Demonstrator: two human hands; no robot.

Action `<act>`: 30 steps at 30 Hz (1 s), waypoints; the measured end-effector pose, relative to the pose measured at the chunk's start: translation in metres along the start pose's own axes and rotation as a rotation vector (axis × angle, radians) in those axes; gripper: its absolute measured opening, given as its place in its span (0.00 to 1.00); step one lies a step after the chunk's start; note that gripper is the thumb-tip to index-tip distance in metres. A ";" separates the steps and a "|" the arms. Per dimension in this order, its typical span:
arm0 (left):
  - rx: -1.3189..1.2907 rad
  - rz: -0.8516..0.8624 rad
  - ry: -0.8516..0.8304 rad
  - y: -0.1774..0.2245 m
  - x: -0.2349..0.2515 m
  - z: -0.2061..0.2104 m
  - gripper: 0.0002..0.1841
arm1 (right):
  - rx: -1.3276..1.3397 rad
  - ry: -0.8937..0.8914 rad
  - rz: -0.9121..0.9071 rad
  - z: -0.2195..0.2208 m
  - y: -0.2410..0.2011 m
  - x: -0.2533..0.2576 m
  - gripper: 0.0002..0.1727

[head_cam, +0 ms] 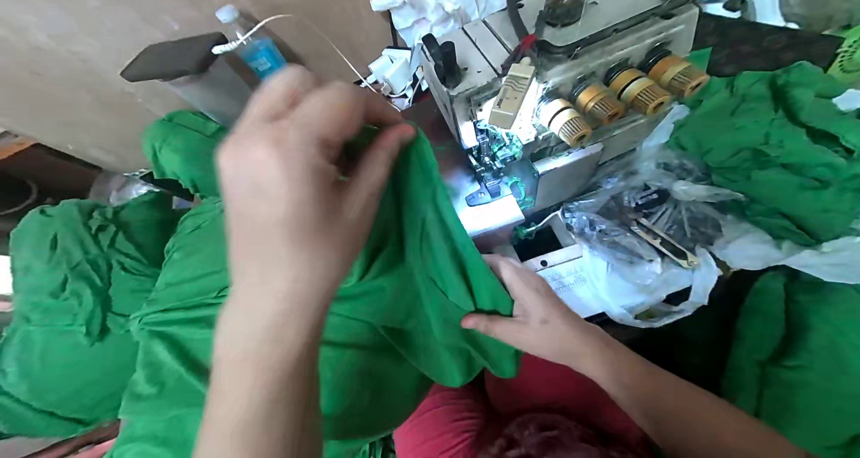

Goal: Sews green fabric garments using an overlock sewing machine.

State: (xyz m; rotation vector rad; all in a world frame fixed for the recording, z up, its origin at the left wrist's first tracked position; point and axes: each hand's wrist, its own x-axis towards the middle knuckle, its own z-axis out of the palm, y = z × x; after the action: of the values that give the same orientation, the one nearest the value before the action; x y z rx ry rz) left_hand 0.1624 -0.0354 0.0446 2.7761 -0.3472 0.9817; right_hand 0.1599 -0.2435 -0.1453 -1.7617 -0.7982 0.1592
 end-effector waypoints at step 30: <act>-0.341 -0.217 -0.230 0.000 -0.141 0.078 0.14 | 0.224 0.025 0.035 0.003 0.006 -0.011 0.19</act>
State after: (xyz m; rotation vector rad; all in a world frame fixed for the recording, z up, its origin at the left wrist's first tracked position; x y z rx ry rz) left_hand 0.1026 -0.0313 -0.1043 2.5467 -0.2131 0.5003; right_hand 0.1524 -0.2482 -0.1546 -1.5636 -0.7032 0.2402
